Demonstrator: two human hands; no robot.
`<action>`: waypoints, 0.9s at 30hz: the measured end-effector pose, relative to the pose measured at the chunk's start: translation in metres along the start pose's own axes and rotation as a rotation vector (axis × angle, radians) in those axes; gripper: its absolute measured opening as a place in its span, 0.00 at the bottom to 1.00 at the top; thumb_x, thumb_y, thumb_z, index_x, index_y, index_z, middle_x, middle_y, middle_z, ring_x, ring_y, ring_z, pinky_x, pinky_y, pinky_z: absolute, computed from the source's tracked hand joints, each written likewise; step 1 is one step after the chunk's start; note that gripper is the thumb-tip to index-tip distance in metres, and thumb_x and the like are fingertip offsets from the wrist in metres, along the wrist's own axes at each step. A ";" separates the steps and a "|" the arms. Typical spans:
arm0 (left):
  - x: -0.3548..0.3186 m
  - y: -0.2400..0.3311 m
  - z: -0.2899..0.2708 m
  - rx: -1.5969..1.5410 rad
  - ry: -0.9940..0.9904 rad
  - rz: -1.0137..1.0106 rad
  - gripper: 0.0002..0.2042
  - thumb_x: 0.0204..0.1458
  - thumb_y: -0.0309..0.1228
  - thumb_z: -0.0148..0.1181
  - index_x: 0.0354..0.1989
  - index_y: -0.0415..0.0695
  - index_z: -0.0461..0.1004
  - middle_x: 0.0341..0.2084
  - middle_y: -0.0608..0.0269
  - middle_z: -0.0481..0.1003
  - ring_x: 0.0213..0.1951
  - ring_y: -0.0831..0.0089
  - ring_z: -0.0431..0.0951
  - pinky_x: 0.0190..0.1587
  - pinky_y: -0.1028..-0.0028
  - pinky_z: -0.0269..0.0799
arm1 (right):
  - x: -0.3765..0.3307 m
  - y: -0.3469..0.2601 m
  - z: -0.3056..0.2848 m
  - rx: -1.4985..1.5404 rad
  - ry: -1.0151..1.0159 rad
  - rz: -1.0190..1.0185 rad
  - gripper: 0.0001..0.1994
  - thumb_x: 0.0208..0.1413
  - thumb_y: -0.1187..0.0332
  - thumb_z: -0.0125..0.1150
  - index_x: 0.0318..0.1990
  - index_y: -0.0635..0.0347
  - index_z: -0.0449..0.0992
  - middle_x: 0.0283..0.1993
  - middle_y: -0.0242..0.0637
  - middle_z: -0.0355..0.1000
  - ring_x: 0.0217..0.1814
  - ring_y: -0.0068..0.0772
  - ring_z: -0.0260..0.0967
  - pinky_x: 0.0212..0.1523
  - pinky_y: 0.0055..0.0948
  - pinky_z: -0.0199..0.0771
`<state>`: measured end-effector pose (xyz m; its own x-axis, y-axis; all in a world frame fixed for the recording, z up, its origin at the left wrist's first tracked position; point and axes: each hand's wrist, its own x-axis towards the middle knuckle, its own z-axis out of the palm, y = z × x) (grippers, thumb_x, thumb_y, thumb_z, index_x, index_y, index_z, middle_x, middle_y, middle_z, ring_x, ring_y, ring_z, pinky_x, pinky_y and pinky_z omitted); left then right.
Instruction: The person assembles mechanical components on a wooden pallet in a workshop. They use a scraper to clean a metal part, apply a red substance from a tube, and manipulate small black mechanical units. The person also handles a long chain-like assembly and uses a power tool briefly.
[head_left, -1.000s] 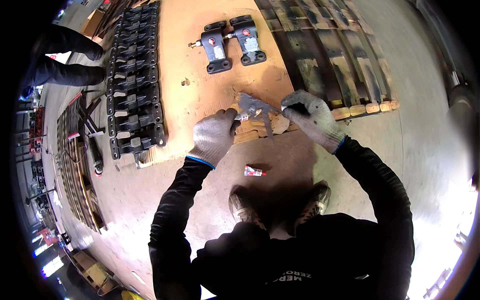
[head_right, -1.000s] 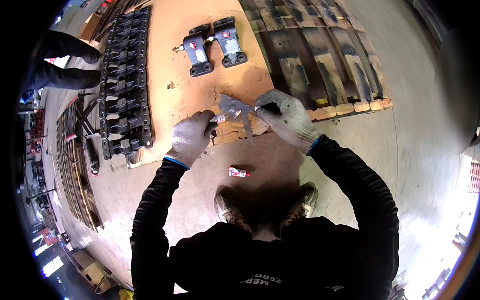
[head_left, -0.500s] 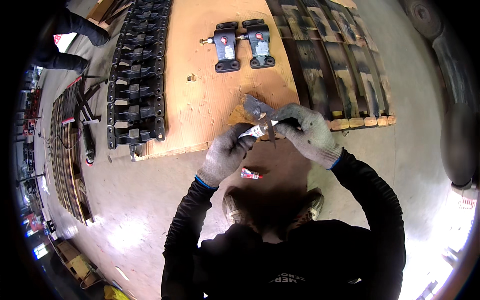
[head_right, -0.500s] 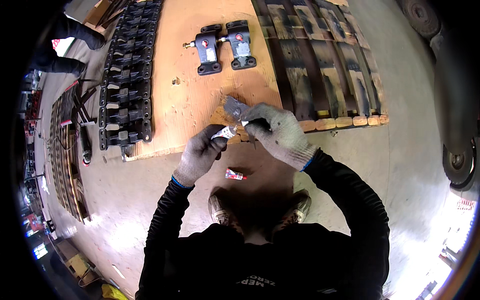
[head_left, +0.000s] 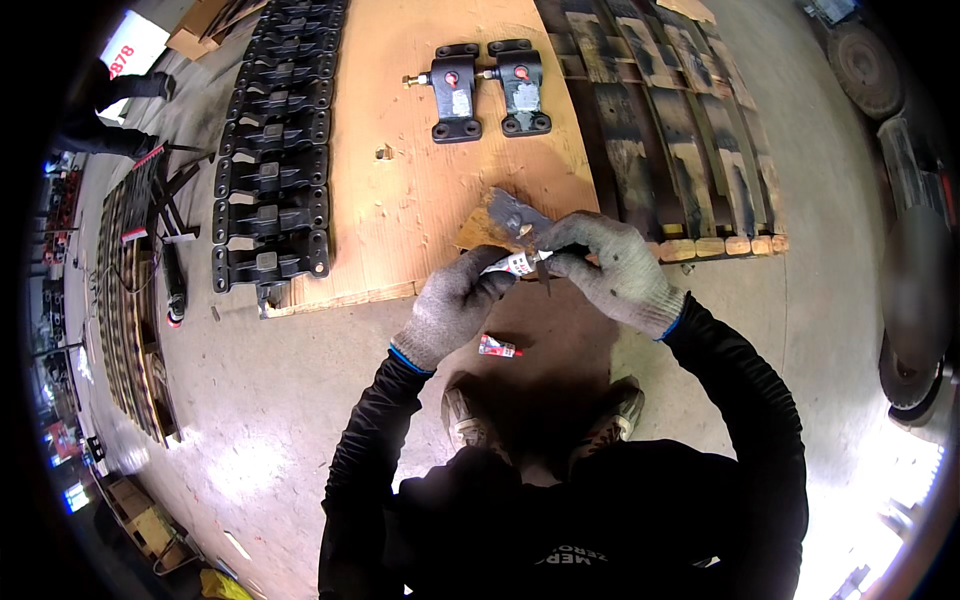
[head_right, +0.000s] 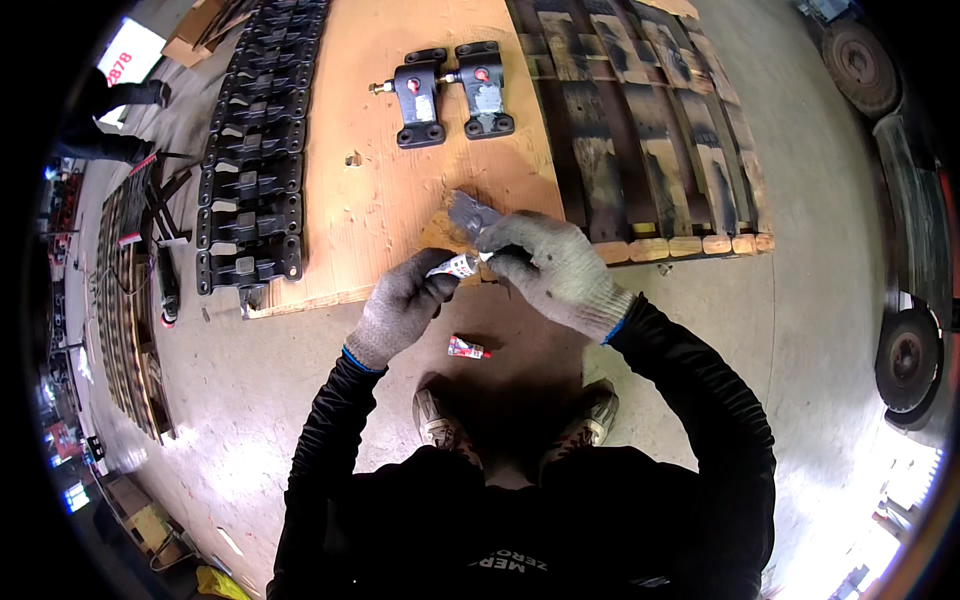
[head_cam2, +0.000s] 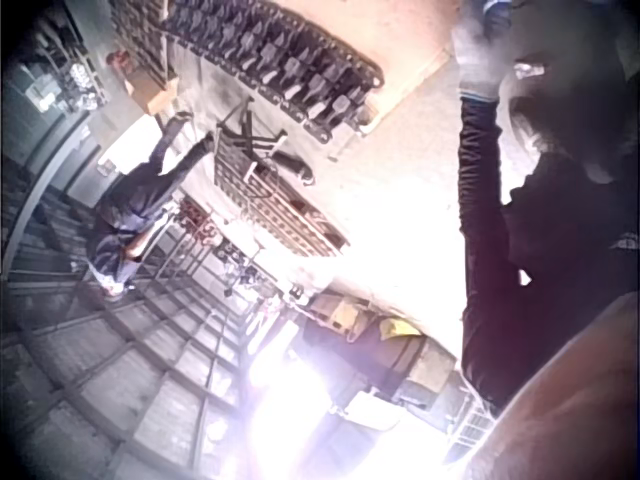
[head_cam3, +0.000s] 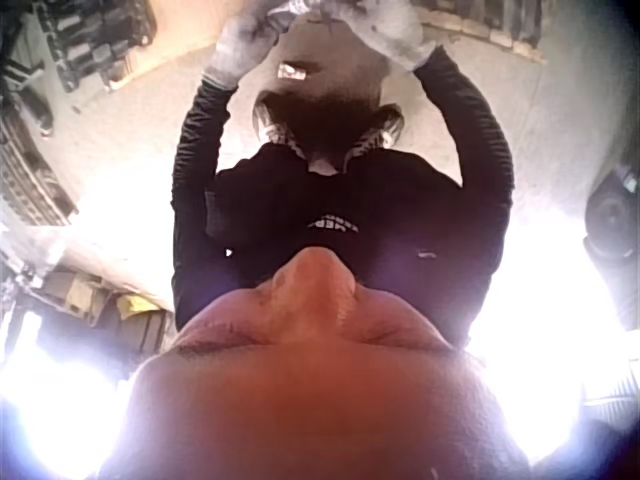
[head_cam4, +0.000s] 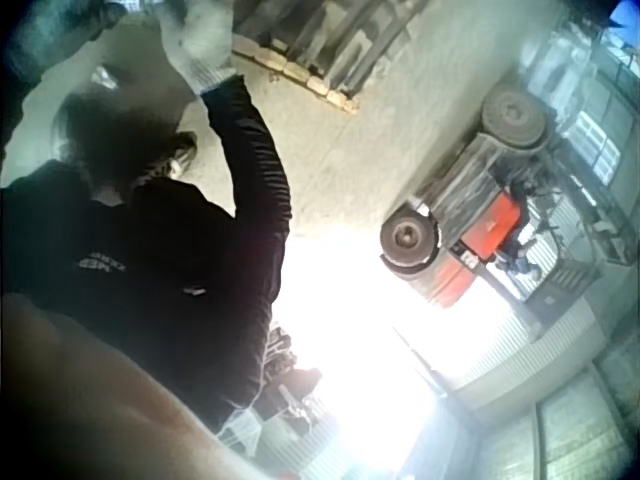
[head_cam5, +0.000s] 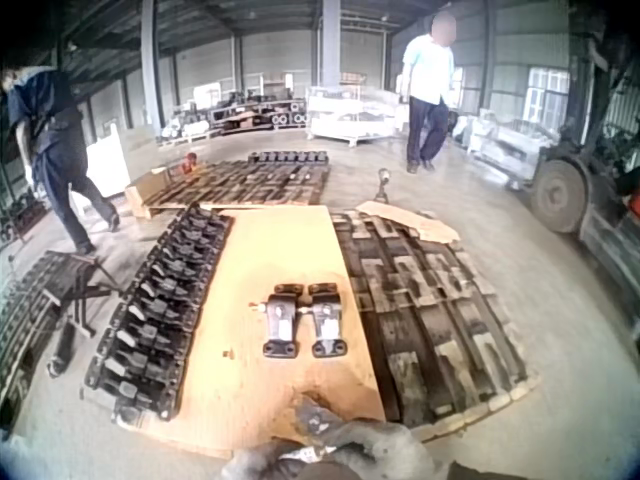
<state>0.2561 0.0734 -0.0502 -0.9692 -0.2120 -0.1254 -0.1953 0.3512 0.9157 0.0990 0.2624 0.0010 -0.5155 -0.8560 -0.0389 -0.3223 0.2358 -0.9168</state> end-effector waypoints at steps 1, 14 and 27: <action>0.000 0.001 0.000 0.014 0.003 0.006 0.14 0.62 0.31 0.61 0.53 0.40 0.75 0.38 0.44 0.79 0.42 0.52 0.83 0.43 0.63 0.78 | 0.000 0.002 0.000 -0.013 -0.011 -0.010 0.10 0.58 0.82 0.62 0.46 0.62 0.79 0.44 0.36 0.78 0.48 0.24 0.76 0.50 0.25 0.76; 0.043 -0.017 0.004 0.700 -0.026 -0.167 0.16 0.63 0.45 0.54 0.43 0.44 0.77 0.30 0.45 0.80 0.36 0.46 0.82 0.37 0.50 0.76 | -0.001 0.024 -0.009 0.011 0.208 -0.018 0.07 0.58 0.75 0.65 0.43 0.63 0.79 0.41 0.36 0.78 0.41 0.26 0.75 0.42 0.26 0.75; 0.071 -0.026 0.018 0.905 -0.085 -0.198 0.14 0.62 0.43 0.55 0.44 0.46 0.77 0.29 0.48 0.81 0.35 0.48 0.83 0.36 0.51 0.77 | -0.005 0.021 -0.016 -0.027 0.167 0.080 0.07 0.58 0.78 0.66 0.44 0.64 0.79 0.44 0.33 0.76 0.46 0.21 0.74 0.48 0.24 0.76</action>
<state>0.1897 0.0660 -0.0896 -0.9065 -0.2890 -0.3079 -0.3663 0.9010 0.2326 0.0821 0.2788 -0.0116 -0.6640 -0.7465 -0.0426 -0.2951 0.3140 -0.9024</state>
